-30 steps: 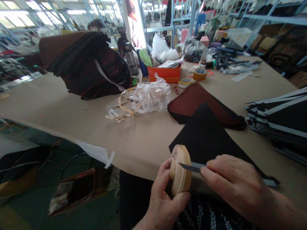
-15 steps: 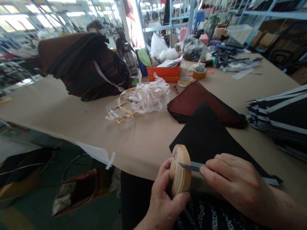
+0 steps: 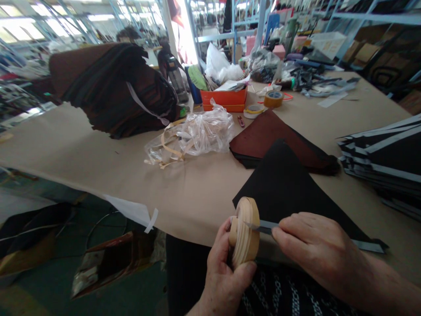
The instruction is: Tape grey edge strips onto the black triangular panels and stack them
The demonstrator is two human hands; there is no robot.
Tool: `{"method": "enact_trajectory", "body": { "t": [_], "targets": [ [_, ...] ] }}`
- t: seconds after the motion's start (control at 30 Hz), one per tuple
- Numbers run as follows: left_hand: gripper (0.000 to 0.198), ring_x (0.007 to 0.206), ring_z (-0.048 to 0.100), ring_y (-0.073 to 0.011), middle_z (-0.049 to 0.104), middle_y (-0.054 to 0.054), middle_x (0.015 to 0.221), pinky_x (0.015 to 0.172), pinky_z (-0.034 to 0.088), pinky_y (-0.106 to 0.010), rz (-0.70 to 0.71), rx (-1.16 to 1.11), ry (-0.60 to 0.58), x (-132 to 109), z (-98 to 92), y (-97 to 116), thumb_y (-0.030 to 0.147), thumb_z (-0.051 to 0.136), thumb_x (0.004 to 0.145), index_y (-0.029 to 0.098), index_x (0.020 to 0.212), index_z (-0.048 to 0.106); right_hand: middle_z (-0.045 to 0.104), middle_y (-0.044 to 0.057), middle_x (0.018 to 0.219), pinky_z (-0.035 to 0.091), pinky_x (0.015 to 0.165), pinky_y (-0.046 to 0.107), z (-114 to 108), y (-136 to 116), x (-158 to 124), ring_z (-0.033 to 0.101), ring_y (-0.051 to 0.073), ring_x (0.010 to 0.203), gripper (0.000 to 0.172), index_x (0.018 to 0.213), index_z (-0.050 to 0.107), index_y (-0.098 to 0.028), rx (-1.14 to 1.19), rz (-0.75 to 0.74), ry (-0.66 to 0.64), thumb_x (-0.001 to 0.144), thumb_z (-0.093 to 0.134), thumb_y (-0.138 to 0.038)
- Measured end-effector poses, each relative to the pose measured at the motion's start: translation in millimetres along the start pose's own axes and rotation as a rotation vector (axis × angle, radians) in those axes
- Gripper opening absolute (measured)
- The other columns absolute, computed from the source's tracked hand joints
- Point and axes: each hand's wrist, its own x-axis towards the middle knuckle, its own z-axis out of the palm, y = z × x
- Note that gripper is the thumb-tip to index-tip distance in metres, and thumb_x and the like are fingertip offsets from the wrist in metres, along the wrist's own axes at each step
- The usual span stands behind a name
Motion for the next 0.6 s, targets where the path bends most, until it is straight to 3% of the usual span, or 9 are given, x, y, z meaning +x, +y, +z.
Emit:
{"method": "enact_trajectory", "body": {
  "t": [0.3,0.43,0.6],
  "targets": [
    [0.050,0.138,0.031,-0.0353,0.046,-0.013,0.142,0.113,0.027,-0.047,0.018,-0.062,0.002,-1,-0.6,-1,0.038,0.065,0.069,0.015,0.114,0.062,0.052,0.001,0.068,0.032,0.057,0.027,4,-3,-9,0.045,0.011,0.061,0.020,0.081,0.056,-0.014,0.100,0.074,-0.015,0.091,0.040,-0.007],
    [0.067,0.135,0.037,-0.0339,0.045,-0.013,0.143,0.112,0.030,-0.046,-0.062,-0.175,0.039,-1,-0.1,-4,0.041,0.063,0.072,0.016,0.132,0.049,0.050,0.000,0.067,0.032,0.055,0.026,13,-3,-16,0.045,0.011,0.059,0.024,0.074,0.053,-0.016,0.117,0.144,-0.014,0.092,0.039,-0.008],
    [0.065,0.131,0.042,-0.0342,0.050,-0.012,0.140,0.109,0.035,-0.045,-0.101,-0.262,0.066,1,2.7,-1,0.039,0.062,0.072,0.016,0.132,0.049,0.055,0.000,0.067,0.038,0.053,0.023,12,8,-30,0.050,0.010,0.057,0.020,0.076,0.057,-0.018,0.048,0.209,0.048,0.090,0.045,-0.011]
  ]
}}
